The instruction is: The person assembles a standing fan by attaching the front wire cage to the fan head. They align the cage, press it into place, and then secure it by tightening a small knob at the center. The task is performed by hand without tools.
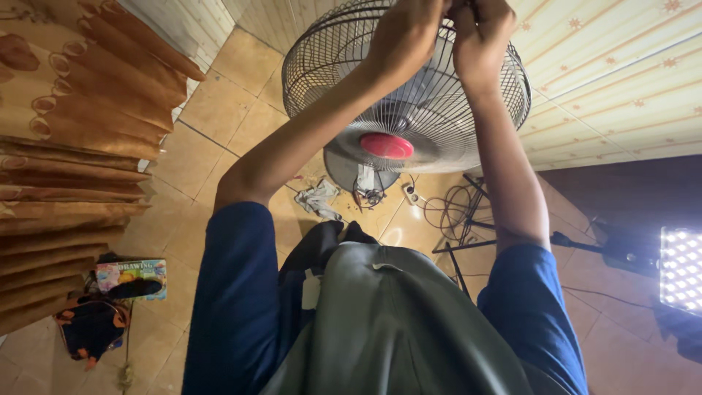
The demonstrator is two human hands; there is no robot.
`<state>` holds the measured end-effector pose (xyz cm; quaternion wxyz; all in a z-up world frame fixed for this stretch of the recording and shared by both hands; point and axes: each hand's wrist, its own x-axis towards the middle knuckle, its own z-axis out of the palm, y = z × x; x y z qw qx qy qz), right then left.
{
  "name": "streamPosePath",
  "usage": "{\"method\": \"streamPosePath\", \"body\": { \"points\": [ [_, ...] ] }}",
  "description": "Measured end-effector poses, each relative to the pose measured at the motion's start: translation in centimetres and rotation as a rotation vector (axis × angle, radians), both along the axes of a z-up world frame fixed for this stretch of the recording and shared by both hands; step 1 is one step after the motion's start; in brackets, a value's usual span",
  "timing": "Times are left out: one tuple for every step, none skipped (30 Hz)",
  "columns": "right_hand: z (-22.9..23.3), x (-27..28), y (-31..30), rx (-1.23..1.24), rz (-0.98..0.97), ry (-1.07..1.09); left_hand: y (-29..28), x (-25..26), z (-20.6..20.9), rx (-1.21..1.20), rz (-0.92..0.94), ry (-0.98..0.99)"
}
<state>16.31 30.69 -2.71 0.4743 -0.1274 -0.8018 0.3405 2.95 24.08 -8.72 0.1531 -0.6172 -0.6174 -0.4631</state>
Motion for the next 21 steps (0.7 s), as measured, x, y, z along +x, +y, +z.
{"method": "streamPosePath", "body": {
  "points": [
    [-0.2,0.1,-0.3,0.003,-0.021,0.008,-0.1,0.2,0.1,0.021,0.014,0.038],
    [-0.3,0.1,-0.3,0.008,-0.046,0.018,0.0,0.3,0.3,0.043,0.023,0.077],
    [-0.2,-0.1,-0.1,0.049,-0.083,0.019,0.5,0.0,0.7,0.004,0.015,0.103],
    [-0.3,-0.2,-0.1,0.081,-0.116,0.015,0.6,-0.4,0.8,-0.045,0.011,0.125],
    [-0.4,-0.3,-0.2,0.113,-0.150,0.011,0.5,-0.6,0.9,-0.093,0.006,0.147],
    [-0.4,-0.3,-0.3,0.099,-0.149,0.010,0.3,-0.7,0.9,-0.061,0.001,0.137],
    [-0.4,-0.1,-0.5,0.085,-0.148,0.008,-0.1,-0.5,1.0,-0.029,-0.003,0.128],
    [-0.1,-0.3,-0.5,0.075,-0.144,0.010,-0.3,-0.6,1.3,0.007,-0.005,0.121],
    [0.2,-0.5,-0.3,0.028,-0.077,0.049,-0.2,-0.7,1.8,0.003,0.012,0.174],
    [0.3,-0.4,-0.3,-0.021,-0.012,0.081,-0.1,-0.4,2.1,-0.005,0.026,0.222],
    [0.4,-0.3,-0.2,-0.072,0.053,0.114,-0.2,-0.2,2.4,-0.012,0.040,0.269],
    [0.5,-0.2,-0.2,-0.141,0.086,0.098,-0.6,-0.1,2.6,-0.017,0.042,0.282],
    [0.6,-0.1,-0.1,-0.209,0.120,0.081,-1.0,0.0,2.7,-0.021,0.045,0.296],
    [0.5,0.1,-0.1,-0.281,0.152,0.064,-1.5,0.1,2.9,-0.028,0.045,0.308],
    [0.5,0.3,0.0,-0.299,0.190,0.047,-1.8,0.2,3.1,0.000,0.043,0.309],
    [0.6,0.4,0.3,-0.316,0.227,0.031,-2.0,0.2,3.4,0.029,0.040,0.312],
    [0.6,0.6,0.6,-0.334,0.265,0.016,-2.2,0.2,3.6,0.057,0.037,0.314],
    [0.7,0.8,0.8,-0.350,0.264,-0.014,-2.0,0.0,4.0,0.084,0.037,0.320],
    [0.7,1.0,1.0,-0.365,0.264,-0.043,-1.5,-0.3,4.3,0.111,0.036,0.326],
    [0.7,1.3,1.1,-0.383,0.260,-0.072,-1.2,-0.5,4.5,0.137,0.033,0.330],
    [0.9,1.5,1.4,-0.348,0.268,-0.101,-0.8,-0.6,4.6,0.098,-0.007,0.305]
  ]
}}
